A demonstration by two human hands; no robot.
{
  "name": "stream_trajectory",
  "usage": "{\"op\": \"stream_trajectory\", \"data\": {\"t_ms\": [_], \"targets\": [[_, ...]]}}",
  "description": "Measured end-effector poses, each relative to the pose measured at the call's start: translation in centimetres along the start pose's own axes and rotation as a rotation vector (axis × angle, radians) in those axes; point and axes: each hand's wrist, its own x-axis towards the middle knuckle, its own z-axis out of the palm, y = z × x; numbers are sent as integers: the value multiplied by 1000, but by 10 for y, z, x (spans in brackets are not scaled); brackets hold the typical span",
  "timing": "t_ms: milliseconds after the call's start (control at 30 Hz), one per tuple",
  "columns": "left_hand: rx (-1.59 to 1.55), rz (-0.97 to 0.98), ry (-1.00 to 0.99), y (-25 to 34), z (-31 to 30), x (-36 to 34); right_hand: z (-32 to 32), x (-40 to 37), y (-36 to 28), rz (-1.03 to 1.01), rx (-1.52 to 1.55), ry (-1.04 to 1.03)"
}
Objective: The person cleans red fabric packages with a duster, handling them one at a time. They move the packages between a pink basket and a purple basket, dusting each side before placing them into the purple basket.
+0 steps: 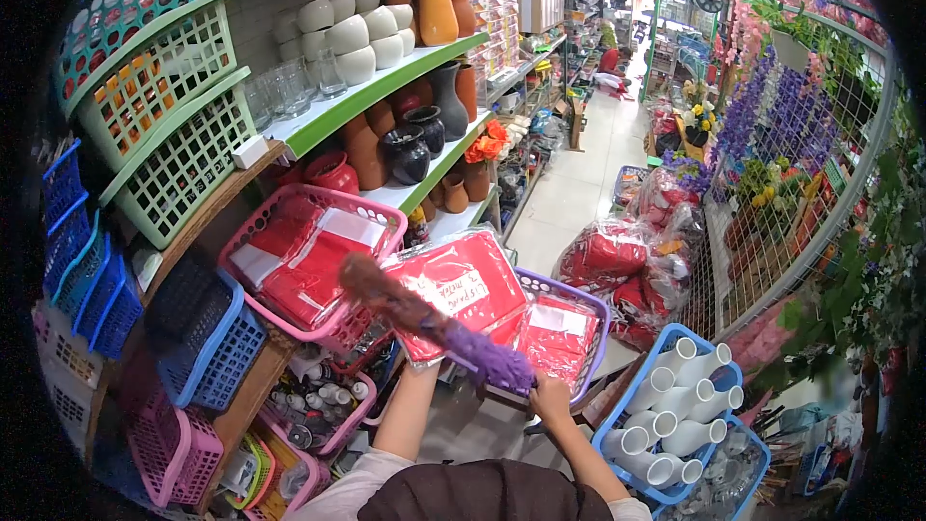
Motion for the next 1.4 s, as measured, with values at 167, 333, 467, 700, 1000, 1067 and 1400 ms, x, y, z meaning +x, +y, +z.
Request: {"op": "stream_trajectory", "data": {"t_ms": [167, 333, 467, 700, 1000, 1067, 1400], "targets": [[72, -93, 20, -42, 84, 34, 30, 26, 20, 171, 117, 114], [125, -131, 70, -34, 83, 15, 63, 52, 46, 321, 154, 47], [156, -156, 116, -38, 80, 7, 90, 73, 64, 403, 62, -7], [193, -229, 197, -53, 79, -5, 118, 73, 84, 454, -107, -31], [257, -279, 283, -70, 102, 2, 90, 82, 62, 354, -227, 167], [269, -291, 301, -72, 107, 7, 88, 89, 65, 365, 829, 238], [337, -346, 420, -97, 141, 24, -14, 71, -71, 322, 2113, -35]]}}
